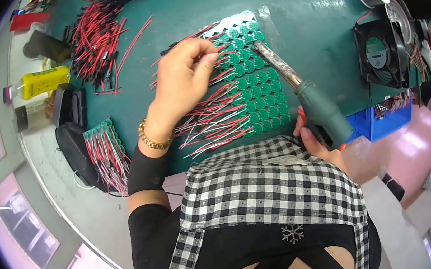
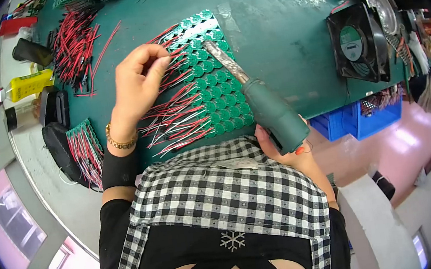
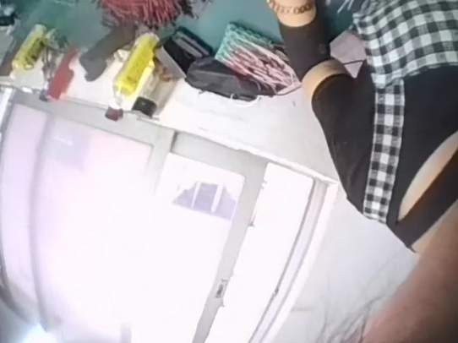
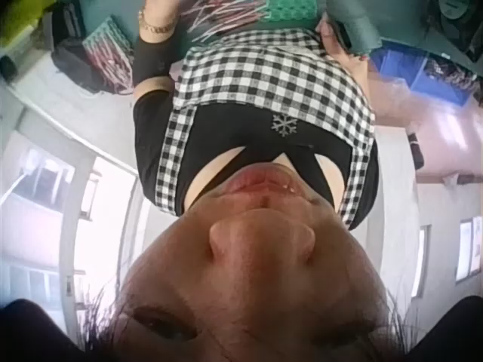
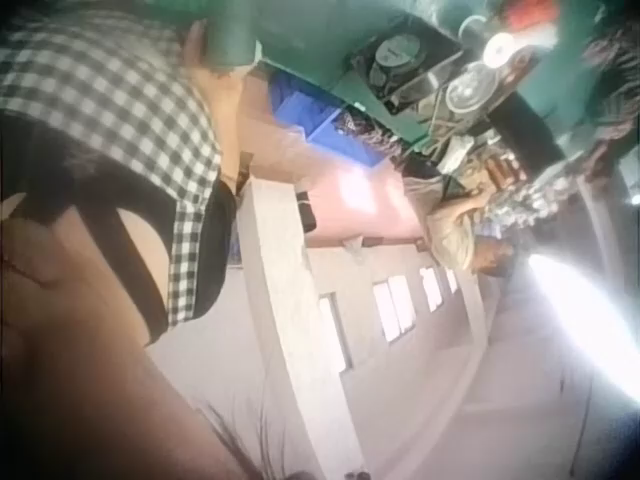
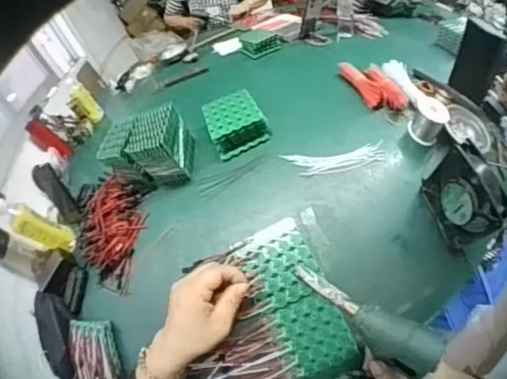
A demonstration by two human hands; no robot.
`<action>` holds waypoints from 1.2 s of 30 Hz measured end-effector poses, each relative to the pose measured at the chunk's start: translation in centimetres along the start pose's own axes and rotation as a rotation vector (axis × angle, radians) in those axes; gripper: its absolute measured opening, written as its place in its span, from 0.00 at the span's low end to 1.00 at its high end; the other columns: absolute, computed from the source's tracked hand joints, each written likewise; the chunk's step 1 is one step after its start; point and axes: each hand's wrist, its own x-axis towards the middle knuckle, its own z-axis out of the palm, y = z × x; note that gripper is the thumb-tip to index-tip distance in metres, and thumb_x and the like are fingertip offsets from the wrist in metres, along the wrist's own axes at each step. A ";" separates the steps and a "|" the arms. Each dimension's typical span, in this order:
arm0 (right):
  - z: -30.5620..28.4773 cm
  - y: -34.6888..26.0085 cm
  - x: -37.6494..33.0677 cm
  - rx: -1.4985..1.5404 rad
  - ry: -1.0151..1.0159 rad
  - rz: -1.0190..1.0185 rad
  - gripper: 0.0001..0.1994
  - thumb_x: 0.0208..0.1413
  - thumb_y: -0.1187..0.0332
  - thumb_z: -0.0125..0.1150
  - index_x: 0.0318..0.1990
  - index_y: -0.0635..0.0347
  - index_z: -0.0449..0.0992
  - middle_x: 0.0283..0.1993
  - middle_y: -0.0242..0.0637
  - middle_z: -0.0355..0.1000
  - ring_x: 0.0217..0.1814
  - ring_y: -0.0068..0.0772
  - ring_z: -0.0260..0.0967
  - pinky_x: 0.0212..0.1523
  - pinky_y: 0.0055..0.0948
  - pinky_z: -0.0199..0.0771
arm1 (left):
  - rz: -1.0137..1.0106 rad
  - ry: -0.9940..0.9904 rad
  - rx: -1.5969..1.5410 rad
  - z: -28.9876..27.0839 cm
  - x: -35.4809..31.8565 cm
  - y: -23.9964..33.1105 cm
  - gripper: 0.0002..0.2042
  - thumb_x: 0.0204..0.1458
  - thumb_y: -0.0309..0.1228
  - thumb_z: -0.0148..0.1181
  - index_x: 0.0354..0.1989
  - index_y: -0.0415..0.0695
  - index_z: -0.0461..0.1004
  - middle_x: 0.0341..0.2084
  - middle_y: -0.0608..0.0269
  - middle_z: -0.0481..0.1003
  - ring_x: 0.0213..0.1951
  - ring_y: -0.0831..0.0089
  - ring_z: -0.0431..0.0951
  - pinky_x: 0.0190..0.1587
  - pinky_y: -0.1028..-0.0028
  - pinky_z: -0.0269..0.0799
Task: The person solders red and white wires to circular LED PCB modules arranged on a panel using a soldering iron.
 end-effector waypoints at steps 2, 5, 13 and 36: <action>0.3 -0.3 0.1 -0.009 -0.012 0.001 0.23 0.52 0.71 0.57 0.57 0.64 0.63 0.30 0.38 0.68 0.28 0.26 0.65 0.32 0.26 0.67 | -0.056 0.012 -0.053 1.1 -0.5 -0.2 0.03 0.45 0.23 0.59 0.29 0.38 0.73 0.22 0.59 0.73 0.23 0.74 0.74 0.26 0.76 0.69; 1.1 -2.5 0.6 0.163 0.030 0.097 0.16 0.49 0.74 0.58 0.47 0.63 0.68 0.29 0.36 0.69 0.28 0.26 0.68 0.31 0.26 0.70 | -0.044 0.020 0.005 1.8 -0.4 -0.7 0.03 0.43 0.23 0.60 0.26 0.39 0.72 0.21 0.60 0.73 0.22 0.74 0.74 0.26 0.76 0.70; 1.0 -3.2 0.9 0.363 0.091 0.233 0.09 0.48 0.78 0.57 0.38 0.64 0.71 0.28 0.34 0.70 0.27 0.25 0.70 0.30 0.26 0.72 | 0.022 0.111 0.115 2.7 -0.6 -1.1 0.05 0.38 0.23 0.61 0.20 0.42 0.70 0.17 0.64 0.71 0.19 0.73 0.73 0.23 0.75 0.69; 0.3 -4.3 0.2 -0.030 -0.015 0.075 0.22 0.51 0.67 0.59 0.52 0.65 0.63 0.32 0.39 0.67 0.30 0.29 0.66 0.33 0.28 0.68 | 0.075 0.186 0.115 3.5 -1.1 -1.0 0.05 0.35 0.23 0.61 0.18 0.45 0.70 0.16 0.68 0.69 0.18 0.75 0.72 0.21 0.76 0.67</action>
